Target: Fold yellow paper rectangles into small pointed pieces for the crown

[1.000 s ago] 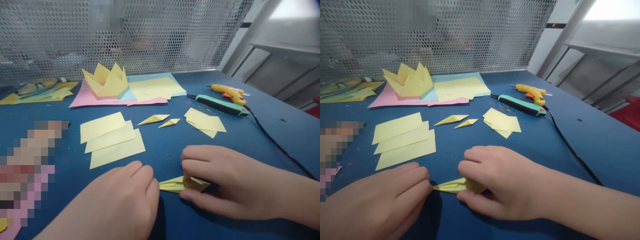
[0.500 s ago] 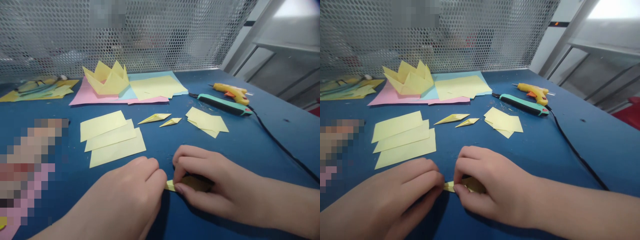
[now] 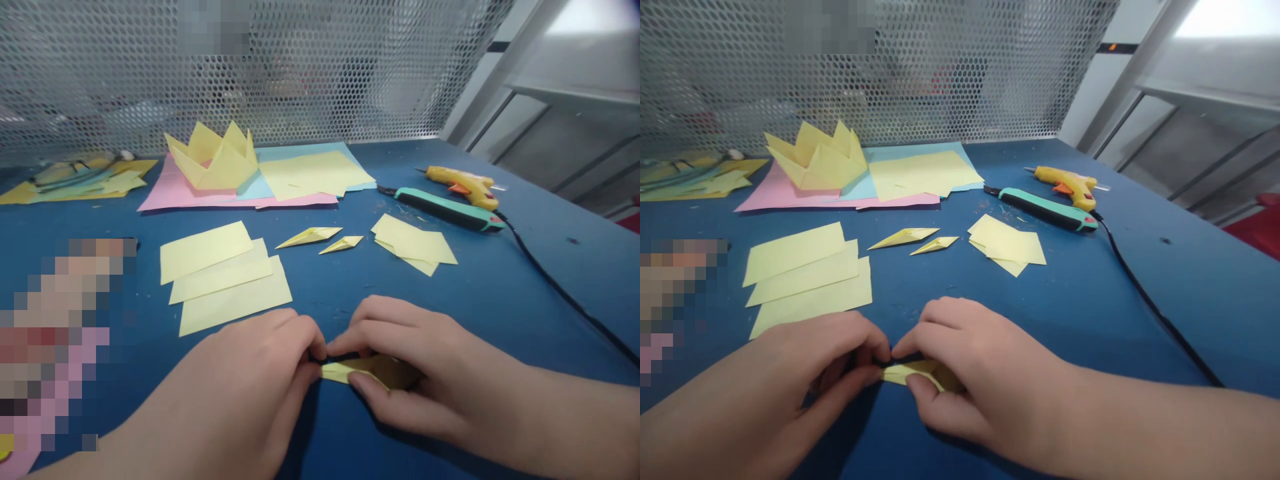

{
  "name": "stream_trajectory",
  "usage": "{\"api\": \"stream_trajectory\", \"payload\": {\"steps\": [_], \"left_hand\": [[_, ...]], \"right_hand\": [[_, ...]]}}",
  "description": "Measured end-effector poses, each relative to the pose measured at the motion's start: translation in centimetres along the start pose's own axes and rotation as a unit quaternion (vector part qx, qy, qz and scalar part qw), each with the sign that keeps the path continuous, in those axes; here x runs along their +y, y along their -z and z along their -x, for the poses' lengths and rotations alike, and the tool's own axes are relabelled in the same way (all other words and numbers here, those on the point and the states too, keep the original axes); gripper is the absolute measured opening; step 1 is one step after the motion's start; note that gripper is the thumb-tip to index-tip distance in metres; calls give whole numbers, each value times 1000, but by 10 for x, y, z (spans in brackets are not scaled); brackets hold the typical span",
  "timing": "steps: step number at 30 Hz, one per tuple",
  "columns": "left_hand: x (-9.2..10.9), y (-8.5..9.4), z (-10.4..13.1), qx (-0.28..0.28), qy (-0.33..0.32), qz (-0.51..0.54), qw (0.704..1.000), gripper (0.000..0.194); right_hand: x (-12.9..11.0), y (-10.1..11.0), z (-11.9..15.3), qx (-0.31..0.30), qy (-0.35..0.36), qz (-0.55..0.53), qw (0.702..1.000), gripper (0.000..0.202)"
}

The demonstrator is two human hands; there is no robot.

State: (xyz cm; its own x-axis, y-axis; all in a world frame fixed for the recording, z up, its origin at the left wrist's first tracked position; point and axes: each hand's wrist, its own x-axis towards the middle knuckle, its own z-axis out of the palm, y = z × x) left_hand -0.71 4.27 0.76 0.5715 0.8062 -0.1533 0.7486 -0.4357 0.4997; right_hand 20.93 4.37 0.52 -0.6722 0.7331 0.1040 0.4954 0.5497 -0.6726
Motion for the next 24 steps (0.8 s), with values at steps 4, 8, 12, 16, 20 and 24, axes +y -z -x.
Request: {"api": "stream_trajectory", "payload": {"steps": [4,8,12,16,20,24], "left_hand": [[2,-2,1,41,-21,-21,999,19],[7,-2,0,82,-49,-62,994,23],[10,-2,-1,93,-76,-102,987,24],[10,-1,-1,98,-93,-123,983,23],[12,0,0,112,-123,-158,973,23],[16,-4,2,116,-167,-177,963,25]], "right_hand": [[-1,-1,2,4,0,-16,1000,15],[-2,-1,0,5,-9,-38,999,13],[-2,0,-2,19,-10,-44,999,16],[0,2,-2,36,-29,-68,997,18],[0,5,-1,39,-47,-82,995,16],[-4,7,-1,8,0,-63,998,13]]}}
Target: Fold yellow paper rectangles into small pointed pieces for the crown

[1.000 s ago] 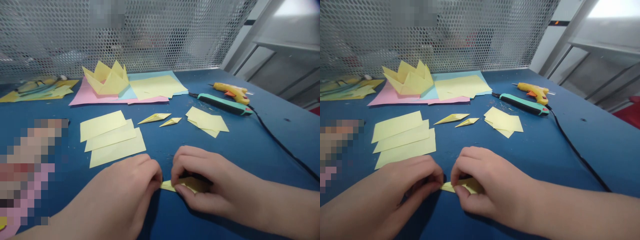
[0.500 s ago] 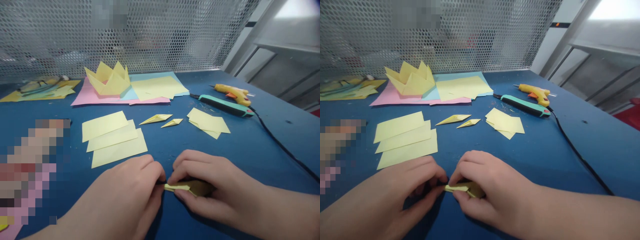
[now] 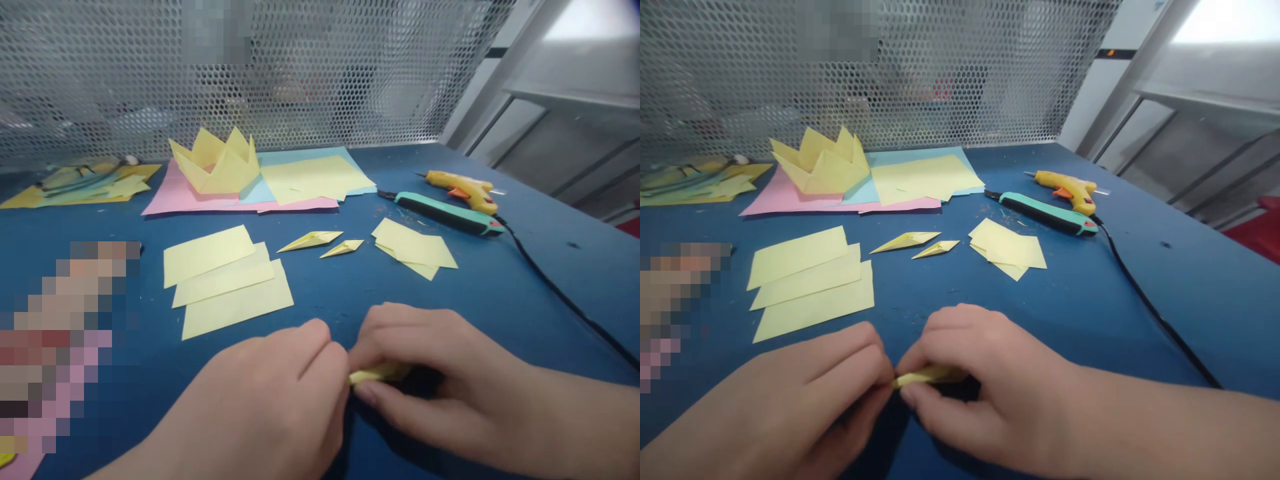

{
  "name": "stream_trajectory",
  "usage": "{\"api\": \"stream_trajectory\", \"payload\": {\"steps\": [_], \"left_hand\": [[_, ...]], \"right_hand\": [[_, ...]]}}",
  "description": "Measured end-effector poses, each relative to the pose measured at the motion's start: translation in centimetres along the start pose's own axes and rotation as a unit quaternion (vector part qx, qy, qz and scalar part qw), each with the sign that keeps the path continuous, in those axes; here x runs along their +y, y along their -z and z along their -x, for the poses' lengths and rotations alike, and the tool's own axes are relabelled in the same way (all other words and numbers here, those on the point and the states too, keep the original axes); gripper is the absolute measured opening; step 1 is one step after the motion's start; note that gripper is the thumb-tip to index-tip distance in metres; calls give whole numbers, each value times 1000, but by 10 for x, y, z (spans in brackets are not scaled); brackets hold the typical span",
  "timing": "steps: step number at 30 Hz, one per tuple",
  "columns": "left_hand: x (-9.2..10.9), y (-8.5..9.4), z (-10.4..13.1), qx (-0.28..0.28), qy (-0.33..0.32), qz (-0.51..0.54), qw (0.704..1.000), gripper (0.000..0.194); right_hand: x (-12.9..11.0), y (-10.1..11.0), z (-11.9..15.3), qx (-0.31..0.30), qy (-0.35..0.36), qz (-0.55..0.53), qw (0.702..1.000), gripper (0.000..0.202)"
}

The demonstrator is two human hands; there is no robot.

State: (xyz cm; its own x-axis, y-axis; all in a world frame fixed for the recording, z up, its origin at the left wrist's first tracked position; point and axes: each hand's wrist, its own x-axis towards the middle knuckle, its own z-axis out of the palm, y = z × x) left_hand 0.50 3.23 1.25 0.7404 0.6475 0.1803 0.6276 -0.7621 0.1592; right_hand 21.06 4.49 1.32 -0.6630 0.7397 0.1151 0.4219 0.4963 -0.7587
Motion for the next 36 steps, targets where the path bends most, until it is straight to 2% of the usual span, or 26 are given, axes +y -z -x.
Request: {"api": "stream_trajectory", "payload": {"steps": [2,3,4,5,6,12,16,19,24,31,34,36], "left_hand": [[3,-3,0,4,-16,-17,1000,23],[4,-4,-1,25,-46,-16,999,23],[4,-5,-1,78,-37,-26,996,25],[5,-6,-2,64,-29,-34,997,25],[5,-6,-2,79,-12,-28,996,25],[5,6,2,-6,46,104,993,11],[8,15,-2,-34,86,205,974,21],[8,22,-4,-57,87,239,966,27],[3,25,-4,-38,20,258,965,25],[3,28,-5,-43,38,322,945,27],[3,31,-4,-54,29,289,955,28],[3,31,-1,-59,20,230,971,28]], "right_hand": [[-3,1,0,-7,23,12,1000,14],[-4,1,1,-7,28,17,999,15],[-6,1,1,-7,29,19,999,16],[-7,2,2,-5,27,16,999,16],[-8,2,3,-2,25,9,1000,17],[-11,2,6,24,-37,-87,995,12],[-10,2,5,31,-49,-108,992,15],[-11,3,4,31,-54,-130,989,15],[-15,5,3,20,-72,-174,982,24],[-15,9,3,-36,-93,-199,975,38],[-12,8,1,-62,-90,-208,972,45],[-11,8,0,-69,-84,-193,975,45]]}}
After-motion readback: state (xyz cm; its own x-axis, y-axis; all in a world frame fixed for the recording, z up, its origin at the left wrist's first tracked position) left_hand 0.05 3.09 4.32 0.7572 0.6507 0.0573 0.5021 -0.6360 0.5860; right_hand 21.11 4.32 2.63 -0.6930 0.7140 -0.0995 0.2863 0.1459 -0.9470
